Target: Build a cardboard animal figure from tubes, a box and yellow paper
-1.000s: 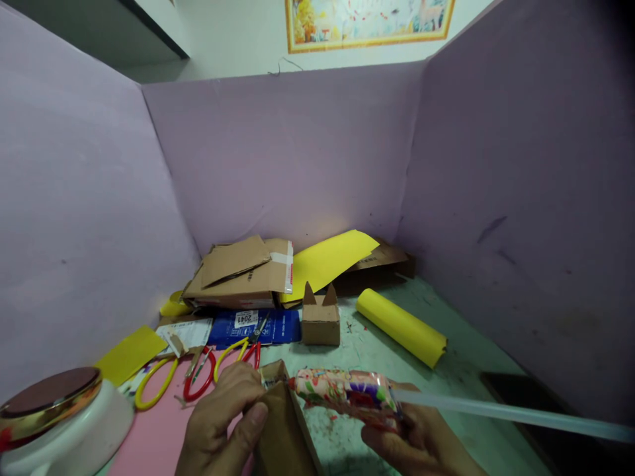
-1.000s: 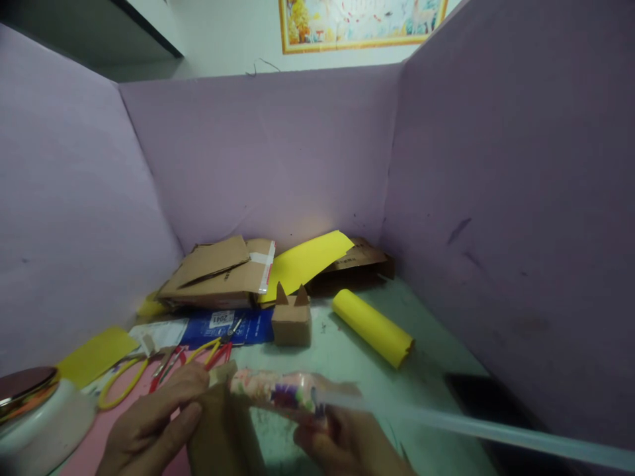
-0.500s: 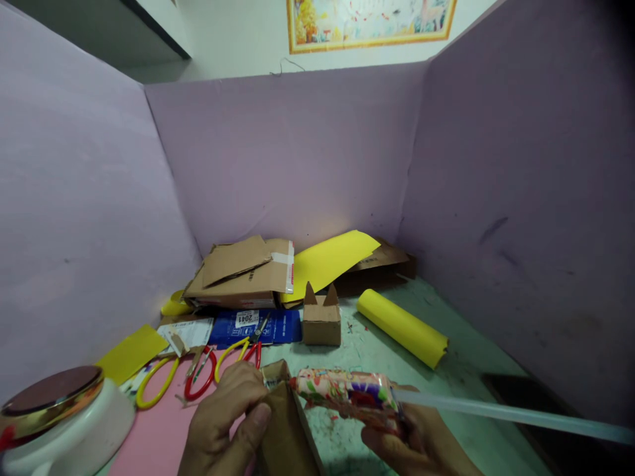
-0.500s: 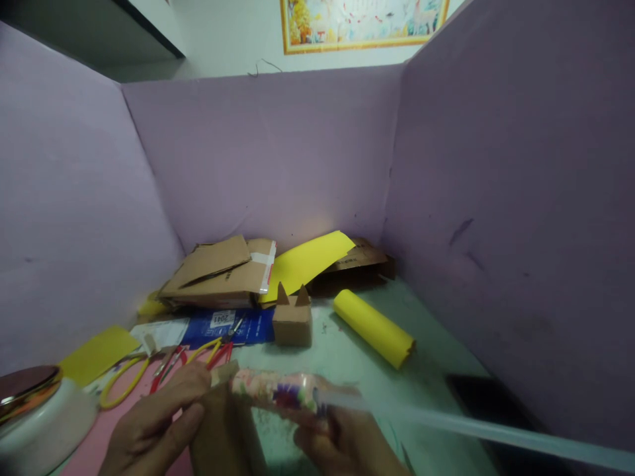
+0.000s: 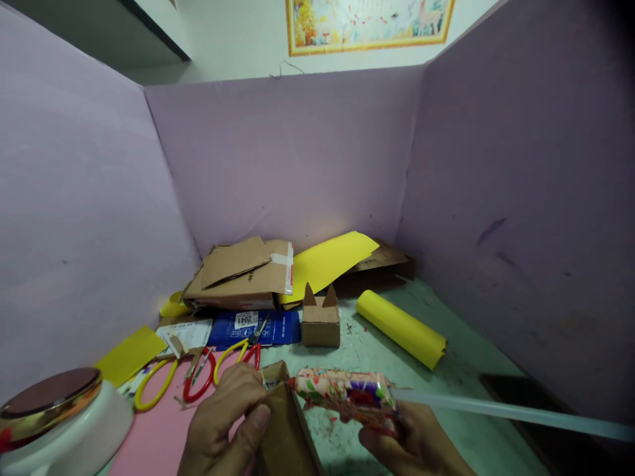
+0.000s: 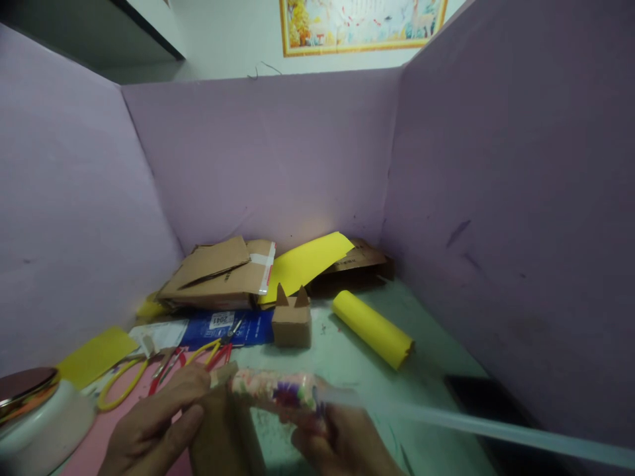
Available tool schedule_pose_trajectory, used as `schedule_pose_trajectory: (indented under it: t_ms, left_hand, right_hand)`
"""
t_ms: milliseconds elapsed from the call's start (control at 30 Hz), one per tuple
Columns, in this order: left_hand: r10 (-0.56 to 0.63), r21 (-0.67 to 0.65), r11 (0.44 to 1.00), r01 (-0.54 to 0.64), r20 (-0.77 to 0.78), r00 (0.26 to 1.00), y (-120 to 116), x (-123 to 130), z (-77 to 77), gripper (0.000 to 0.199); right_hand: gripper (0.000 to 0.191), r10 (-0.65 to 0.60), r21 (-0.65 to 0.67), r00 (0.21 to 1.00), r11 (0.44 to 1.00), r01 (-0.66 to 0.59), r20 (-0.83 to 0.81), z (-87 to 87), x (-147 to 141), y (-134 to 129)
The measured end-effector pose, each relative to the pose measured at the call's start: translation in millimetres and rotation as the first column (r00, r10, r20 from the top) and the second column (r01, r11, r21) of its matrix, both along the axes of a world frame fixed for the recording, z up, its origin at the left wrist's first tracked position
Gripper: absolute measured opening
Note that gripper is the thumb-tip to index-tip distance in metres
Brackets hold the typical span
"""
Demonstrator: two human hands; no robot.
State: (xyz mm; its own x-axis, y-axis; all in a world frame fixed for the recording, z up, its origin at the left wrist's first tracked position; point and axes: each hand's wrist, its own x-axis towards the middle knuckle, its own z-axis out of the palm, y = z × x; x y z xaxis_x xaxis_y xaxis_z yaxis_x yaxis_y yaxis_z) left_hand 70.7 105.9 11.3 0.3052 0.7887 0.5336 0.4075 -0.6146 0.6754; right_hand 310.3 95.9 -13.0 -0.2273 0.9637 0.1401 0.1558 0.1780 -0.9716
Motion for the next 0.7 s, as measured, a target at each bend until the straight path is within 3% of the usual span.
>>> schedule_pose_trajectory:
  t_ms: [300,467,700]
  left_hand:
    - [0.013,-0.009,1.0,-0.013,0.05,0.999,-0.6,1.9,4.5,0.017]
    - [0.067,-0.029,0.998,-0.062,0.232,0.97,5.7,1.0,-0.2,0.016]
    - [0.156,0.024,0.986,-0.166,0.238,0.959,10.6,-6.2,-1.2,0.015]
  right_hand:
    - [0.034,-0.026,-0.025,0.994,0.999,0.023,-0.105,3.3,7.5,11.9]
    - [0.038,-0.023,-0.123,0.949,0.992,-0.017,-0.313,-1.9,7.4,26.8]
    - [0.036,-0.122,-0.316,0.914,0.949,-0.007,-0.387,-10.6,7.0,41.6]
